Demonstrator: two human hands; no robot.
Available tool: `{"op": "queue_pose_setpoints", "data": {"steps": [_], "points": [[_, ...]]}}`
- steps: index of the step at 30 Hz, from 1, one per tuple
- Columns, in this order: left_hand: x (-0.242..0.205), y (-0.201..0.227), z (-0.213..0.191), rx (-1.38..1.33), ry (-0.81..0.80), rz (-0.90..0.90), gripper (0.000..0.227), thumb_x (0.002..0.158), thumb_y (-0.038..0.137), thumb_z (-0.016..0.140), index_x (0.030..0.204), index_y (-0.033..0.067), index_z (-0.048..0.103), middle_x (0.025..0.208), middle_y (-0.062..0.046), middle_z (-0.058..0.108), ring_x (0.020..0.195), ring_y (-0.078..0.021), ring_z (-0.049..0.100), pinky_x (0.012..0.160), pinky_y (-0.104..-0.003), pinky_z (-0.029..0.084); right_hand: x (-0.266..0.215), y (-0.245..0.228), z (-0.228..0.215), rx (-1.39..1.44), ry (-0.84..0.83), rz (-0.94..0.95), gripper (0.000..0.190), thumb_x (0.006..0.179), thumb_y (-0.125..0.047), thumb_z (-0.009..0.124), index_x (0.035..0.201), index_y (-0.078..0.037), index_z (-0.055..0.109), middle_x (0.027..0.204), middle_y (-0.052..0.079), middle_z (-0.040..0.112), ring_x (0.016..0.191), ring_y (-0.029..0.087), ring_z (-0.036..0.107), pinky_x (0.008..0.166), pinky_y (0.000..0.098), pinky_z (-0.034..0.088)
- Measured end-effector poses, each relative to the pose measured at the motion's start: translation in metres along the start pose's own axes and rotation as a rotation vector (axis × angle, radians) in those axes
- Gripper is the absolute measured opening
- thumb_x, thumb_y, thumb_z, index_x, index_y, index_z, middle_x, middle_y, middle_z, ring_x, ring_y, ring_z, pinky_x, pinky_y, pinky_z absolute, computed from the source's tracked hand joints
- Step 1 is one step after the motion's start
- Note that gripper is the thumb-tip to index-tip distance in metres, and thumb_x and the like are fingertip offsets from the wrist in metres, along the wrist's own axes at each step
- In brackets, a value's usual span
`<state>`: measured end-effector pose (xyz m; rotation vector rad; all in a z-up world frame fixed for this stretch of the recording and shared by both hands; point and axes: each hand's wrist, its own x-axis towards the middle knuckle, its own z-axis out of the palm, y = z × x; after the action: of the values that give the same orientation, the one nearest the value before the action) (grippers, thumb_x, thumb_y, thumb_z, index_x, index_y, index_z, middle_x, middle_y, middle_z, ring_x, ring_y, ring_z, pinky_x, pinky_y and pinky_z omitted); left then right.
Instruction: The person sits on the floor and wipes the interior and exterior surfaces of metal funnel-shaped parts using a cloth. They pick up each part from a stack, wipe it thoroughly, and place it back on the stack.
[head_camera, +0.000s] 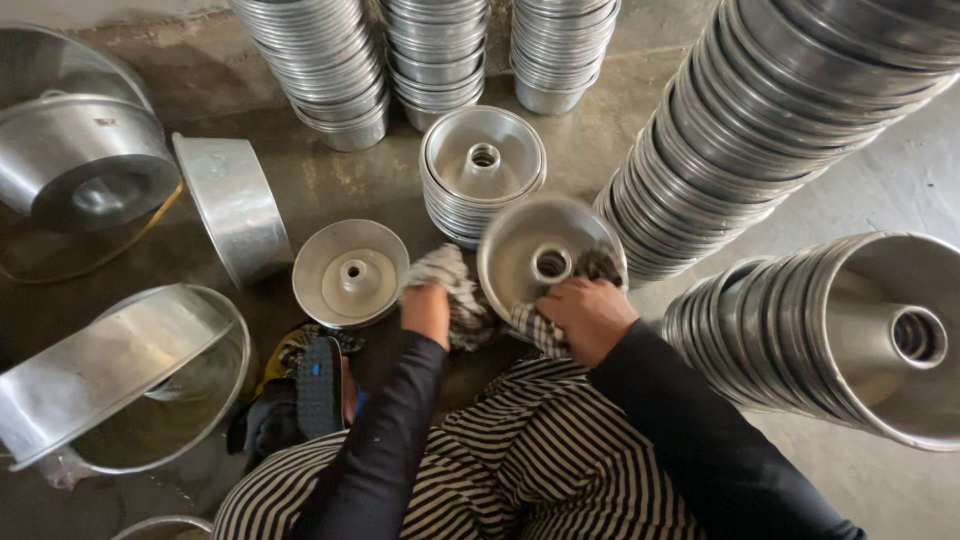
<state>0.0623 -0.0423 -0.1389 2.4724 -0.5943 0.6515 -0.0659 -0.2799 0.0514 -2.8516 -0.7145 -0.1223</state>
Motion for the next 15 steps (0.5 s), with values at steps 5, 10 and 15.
{"op": "queue_pose_setpoints", "data": {"steps": [5, 10, 15], "points": [[-0.005, -0.022, -0.058, -0.052, 0.051, -0.175, 0.033, 0.078, 0.007, 0.053, 0.105, -0.0040, 0.067, 0.098, -0.026, 0.066, 0.098, -0.0436, 0.061, 0.085, -0.043, 0.051, -0.005, 0.028, 0.013, 0.480, 0.086, 0.132, 0.071, 0.068, -0.043, 0.094, 0.114, 0.000, 0.063, 0.107, 0.011, 0.070, 0.100, 0.025, 0.068, 0.087, 0.0373, 0.055], [0.021, -0.022, -0.055, -1.476, 0.318, -1.044, 0.023, 0.096, 0.016, 0.049, 0.109, 0.0028, 0.063, 0.105, -0.012, 0.067, 0.092, -0.0238, 0.062, 0.080, -0.041, 0.051, 0.032, 0.076, -0.014, 1.009, 0.673, 0.706, 0.047, 0.081, -0.034, 0.088, 0.102, 0.001, 0.067, 0.099, 0.011, 0.072, 0.088, 0.017, 0.066, 0.077, 0.0342, 0.054], [0.057, -0.013, -0.034, -1.444, 0.151, -0.823, 0.033, 0.094, 0.013, 0.047, 0.116, -0.0030, 0.065, 0.112, -0.010, 0.071, 0.100, -0.0204, 0.066, 0.087, -0.035, 0.053, 0.120, 0.127, -0.027, 0.503, 0.775, 0.464, 0.036, 0.087, -0.025, 0.089, 0.104, 0.001, 0.070, 0.094, 0.009, 0.075, 0.086, 0.014, 0.070, 0.082, 0.0297, 0.056]]}}
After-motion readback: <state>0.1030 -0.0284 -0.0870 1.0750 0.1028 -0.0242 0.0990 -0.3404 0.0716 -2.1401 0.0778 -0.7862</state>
